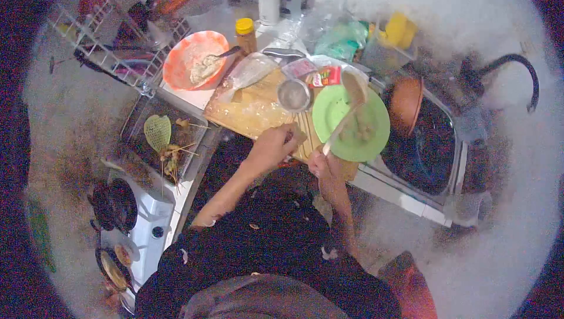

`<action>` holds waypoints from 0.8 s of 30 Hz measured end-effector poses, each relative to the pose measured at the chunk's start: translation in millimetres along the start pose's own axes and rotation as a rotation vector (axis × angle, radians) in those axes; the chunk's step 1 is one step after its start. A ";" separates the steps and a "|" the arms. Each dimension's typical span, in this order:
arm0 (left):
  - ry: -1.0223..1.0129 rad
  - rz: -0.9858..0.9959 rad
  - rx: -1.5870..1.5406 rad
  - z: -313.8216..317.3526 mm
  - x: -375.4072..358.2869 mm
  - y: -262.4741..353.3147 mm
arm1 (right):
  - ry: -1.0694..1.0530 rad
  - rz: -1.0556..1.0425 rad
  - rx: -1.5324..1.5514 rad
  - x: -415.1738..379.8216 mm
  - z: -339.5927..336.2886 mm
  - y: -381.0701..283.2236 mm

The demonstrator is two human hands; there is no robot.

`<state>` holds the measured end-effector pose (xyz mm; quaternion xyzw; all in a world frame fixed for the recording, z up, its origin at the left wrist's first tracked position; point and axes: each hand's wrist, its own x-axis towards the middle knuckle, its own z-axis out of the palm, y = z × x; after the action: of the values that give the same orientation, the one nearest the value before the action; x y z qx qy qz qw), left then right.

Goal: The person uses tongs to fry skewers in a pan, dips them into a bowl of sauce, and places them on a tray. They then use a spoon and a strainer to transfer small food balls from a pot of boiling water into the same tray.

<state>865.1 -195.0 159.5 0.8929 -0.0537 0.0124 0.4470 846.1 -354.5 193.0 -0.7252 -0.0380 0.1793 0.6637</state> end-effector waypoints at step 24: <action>0.915 -0.665 -0.345 -76.8 -320.6 -59.0 | -0.954 -0.295 -0.314 -1.3 232.7 -34.7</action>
<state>554.7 -71.3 136.1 0.6801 0.4259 0.2465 0.5434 779.0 -130.0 214.4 -0.6406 -0.4641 0.3866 0.4740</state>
